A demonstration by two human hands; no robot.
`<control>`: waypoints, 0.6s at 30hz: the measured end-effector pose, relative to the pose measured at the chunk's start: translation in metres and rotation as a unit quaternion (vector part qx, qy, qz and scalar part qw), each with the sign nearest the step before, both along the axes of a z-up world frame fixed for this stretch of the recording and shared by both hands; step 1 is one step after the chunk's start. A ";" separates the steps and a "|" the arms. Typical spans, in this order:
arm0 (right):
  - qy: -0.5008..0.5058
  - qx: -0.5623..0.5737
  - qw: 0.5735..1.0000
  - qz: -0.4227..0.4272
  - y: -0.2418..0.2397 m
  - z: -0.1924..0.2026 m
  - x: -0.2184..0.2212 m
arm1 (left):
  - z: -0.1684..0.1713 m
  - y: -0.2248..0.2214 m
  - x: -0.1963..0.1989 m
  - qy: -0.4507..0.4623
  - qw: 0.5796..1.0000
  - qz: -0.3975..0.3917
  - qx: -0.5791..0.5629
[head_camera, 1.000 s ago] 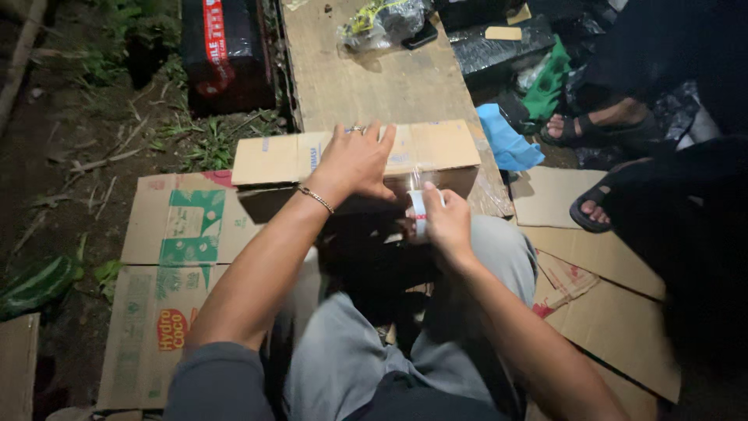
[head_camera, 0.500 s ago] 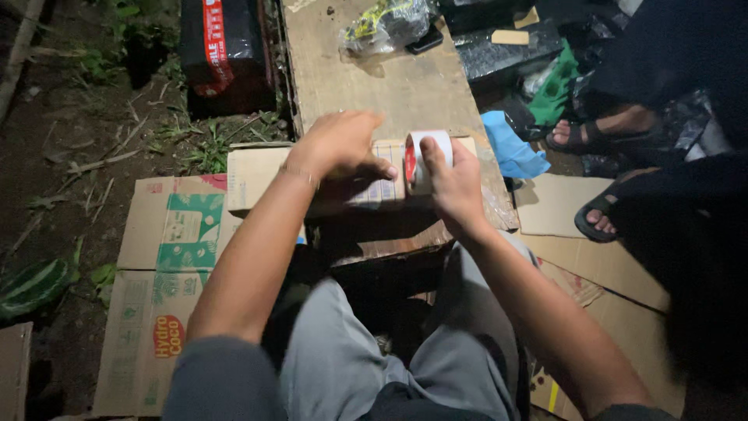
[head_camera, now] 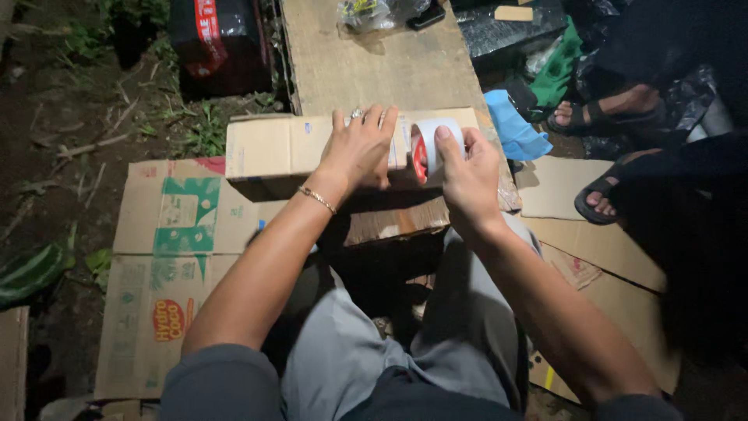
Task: The person sits on the ground and uses clear packing tape to seal a cardboard box. They apply multiple strips of tape across the top and sides, then briefly handle a small wrapped item before continuing to tape the box.
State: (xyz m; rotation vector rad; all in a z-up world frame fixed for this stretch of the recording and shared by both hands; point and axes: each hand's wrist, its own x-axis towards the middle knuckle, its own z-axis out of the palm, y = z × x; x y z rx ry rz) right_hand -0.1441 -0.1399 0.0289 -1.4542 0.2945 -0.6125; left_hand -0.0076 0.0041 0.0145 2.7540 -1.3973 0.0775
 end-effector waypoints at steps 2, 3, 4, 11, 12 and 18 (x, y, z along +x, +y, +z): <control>0.073 0.024 0.997 -0.009 0.005 -0.002 -0.014 | 0.013 0.002 -0.009 0.001 1.000 0.005 -0.005; 0.106 0.036 0.994 -0.016 0.004 -0.002 -0.017 | 0.021 0.000 -0.010 -0.002 1.000 0.005 -0.008; 0.119 0.027 0.992 -0.013 0.007 -0.006 -0.023 | 0.026 0.002 -0.012 0.008 1.000 0.005 -0.011; 0.111 0.064 0.991 -0.039 0.027 -0.050 -0.038 | 0.036 -0.001 -0.012 0.023 1.000 0.005 -0.009; 0.087 0.078 0.993 -0.032 0.030 -0.058 -0.040 | 0.035 0.000 -0.012 0.022 1.000 0.006 -0.005; 0.119 0.081 0.988 -0.062 0.036 -0.093 -0.039 | 0.036 -0.002 -0.012 0.015 1.000 0.005 0.000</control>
